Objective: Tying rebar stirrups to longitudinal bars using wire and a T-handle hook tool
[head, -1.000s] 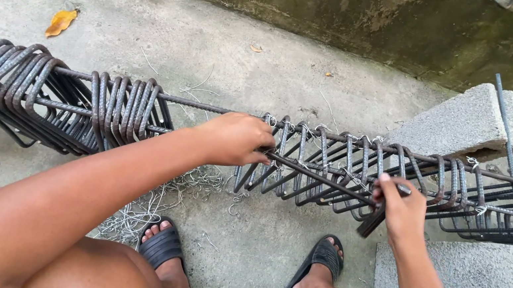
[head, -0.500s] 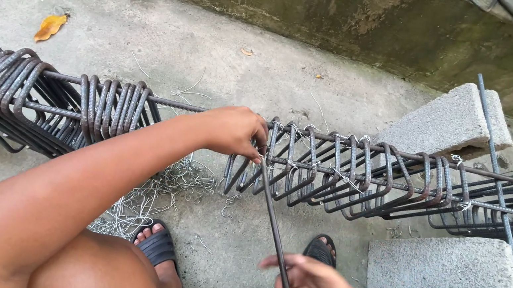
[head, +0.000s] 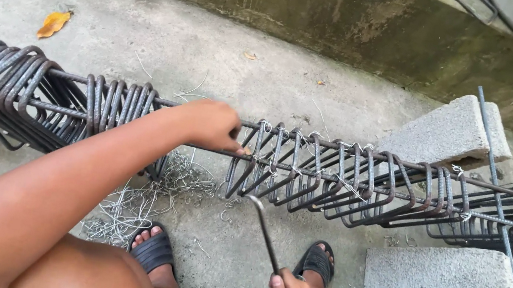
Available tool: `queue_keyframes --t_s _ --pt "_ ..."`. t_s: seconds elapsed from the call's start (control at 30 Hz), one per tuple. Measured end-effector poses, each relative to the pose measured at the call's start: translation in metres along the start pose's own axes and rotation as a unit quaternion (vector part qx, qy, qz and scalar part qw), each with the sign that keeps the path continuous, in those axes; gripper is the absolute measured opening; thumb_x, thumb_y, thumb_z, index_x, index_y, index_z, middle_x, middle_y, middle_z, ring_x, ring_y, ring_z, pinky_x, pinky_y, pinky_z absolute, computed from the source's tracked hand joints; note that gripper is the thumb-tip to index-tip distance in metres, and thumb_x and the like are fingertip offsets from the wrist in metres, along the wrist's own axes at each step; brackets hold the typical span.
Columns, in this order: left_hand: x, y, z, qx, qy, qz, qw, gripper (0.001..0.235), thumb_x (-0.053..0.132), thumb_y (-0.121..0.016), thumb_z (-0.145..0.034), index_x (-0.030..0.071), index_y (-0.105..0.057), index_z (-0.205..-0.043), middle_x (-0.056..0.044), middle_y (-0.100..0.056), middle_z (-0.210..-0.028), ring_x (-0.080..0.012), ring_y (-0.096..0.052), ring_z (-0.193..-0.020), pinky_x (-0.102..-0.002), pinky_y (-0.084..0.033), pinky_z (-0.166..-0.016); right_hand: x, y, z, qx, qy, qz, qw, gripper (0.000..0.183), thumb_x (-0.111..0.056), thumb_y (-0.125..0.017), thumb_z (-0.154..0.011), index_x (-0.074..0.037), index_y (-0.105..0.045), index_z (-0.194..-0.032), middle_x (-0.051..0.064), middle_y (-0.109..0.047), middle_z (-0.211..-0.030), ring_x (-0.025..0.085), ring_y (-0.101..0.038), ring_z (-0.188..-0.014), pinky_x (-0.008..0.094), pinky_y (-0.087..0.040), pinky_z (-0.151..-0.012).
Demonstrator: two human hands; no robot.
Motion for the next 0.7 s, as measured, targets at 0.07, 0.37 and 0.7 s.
queue_keyframes --t_s 0.07,0.37,0.7 --pt "-0.005 -0.008 0.001 -0.011 0.014 0.019 1.000 0.051 0.060 -0.068 -0.089 0.012 -0.078 -0.102 -0.006 -0.078 -0.098 -0.0231 -0.073 -0.089 -0.039 -0.056 -0.086 -0.023 0.016 -0.015 0.041 0.042 -0.007 0.998 0.024 -0.025 -0.050 -0.099 -0.011 -0.066 -0.089 0.001 -0.068 -0.057 0.016 -0.059 -0.043 0.032 -0.048 -0.043" --pt "-0.004 -0.044 -0.015 -0.054 -0.005 0.133 0.990 0.065 0.065 -0.045 -0.094 0.014 -0.076 -0.118 -0.007 -0.078 -0.105 -0.0240 -0.073 -0.094 -0.043 -0.056 -0.088 -0.119 0.085 -0.059 0.152 0.106 0.152 0.971 0.047 -0.018 -0.056 -0.095 -0.017 -0.053 -0.142 0.008 -0.074 -0.066 0.027 -0.068 -0.047 0.042 -0.050 -0.045" --pt "0.001 -0.043 -0.021 -0.096 0.009 0.208 0.973 0.044 0.049 -0.057 -0.098 0.014 -0.079 -0.111 -0.003 -0.078 -0.089 -0.0135 -0.076 -0.072 -0.033 -0.059 -0.075 -0.113 0.073 -0.085 0.182 0.099 0.295 0.933 0.028 -0.025 -0.059 -0.096 -0.011 -0.064 -0.120 0.013 -0.075 -0.071 0.037 -0.069 -0.051 0.048 -0.053 -0.046"
Point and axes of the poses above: each hand's wrist, its own z-axis away from the middle knuckle, its own y-axis out of the back of the hand, x = y × z, the point moved 1 cm from there along -z, towards the middle knuckle
